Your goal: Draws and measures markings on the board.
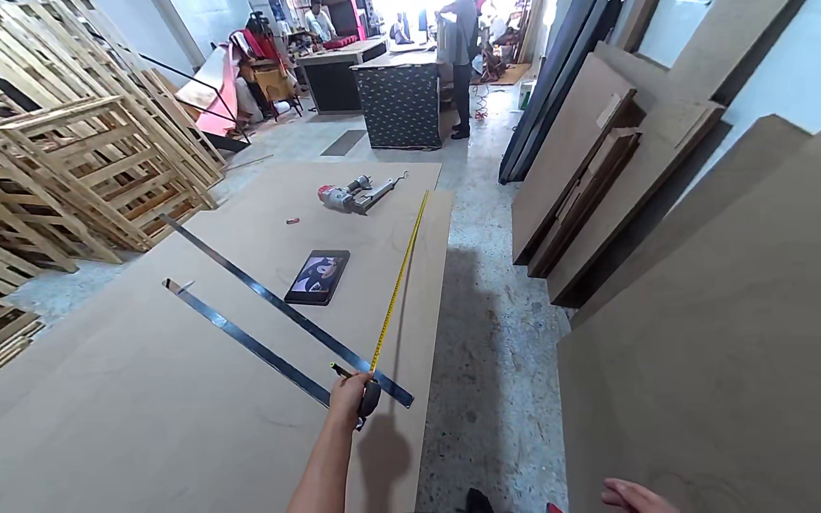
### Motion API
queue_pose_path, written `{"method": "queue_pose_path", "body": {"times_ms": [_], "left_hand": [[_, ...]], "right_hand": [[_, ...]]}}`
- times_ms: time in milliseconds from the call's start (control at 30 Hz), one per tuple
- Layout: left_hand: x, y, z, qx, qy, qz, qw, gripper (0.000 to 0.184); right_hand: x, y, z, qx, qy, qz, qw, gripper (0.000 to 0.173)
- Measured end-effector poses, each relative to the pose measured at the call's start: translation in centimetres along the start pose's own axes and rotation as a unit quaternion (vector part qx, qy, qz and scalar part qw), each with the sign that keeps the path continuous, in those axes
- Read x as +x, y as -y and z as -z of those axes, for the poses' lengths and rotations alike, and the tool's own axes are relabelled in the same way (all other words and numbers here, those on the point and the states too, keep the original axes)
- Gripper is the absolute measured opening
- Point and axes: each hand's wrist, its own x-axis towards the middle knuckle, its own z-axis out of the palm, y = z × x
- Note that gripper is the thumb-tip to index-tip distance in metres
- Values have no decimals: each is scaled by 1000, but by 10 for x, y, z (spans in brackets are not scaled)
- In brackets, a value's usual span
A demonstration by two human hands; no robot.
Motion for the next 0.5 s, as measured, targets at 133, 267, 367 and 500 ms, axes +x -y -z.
{"method": "queue_pose_path", "body": {"times_ms": [133, 267, 367, 500], "left_hand": [[-13, 7, 5, 2, 9, 18, 1000, 28], [-67, 55, 46, 63, 3, 14, 998, 27], [-137, 142, 120, 159, -43, 32, 986, 26], [-266, 264, 234, 327, -82, 120, 934, 37]], "right_hand": [[-7, -3, -25, -32, 29, -3, 999, 37], [-10, -24, -47, -77, 63, 16, 995, 36], [-22, -45, -72, -154, 94, 29, 983, 36], [-53, -91, -134, -348, 153, 94, 920, 35]]}}
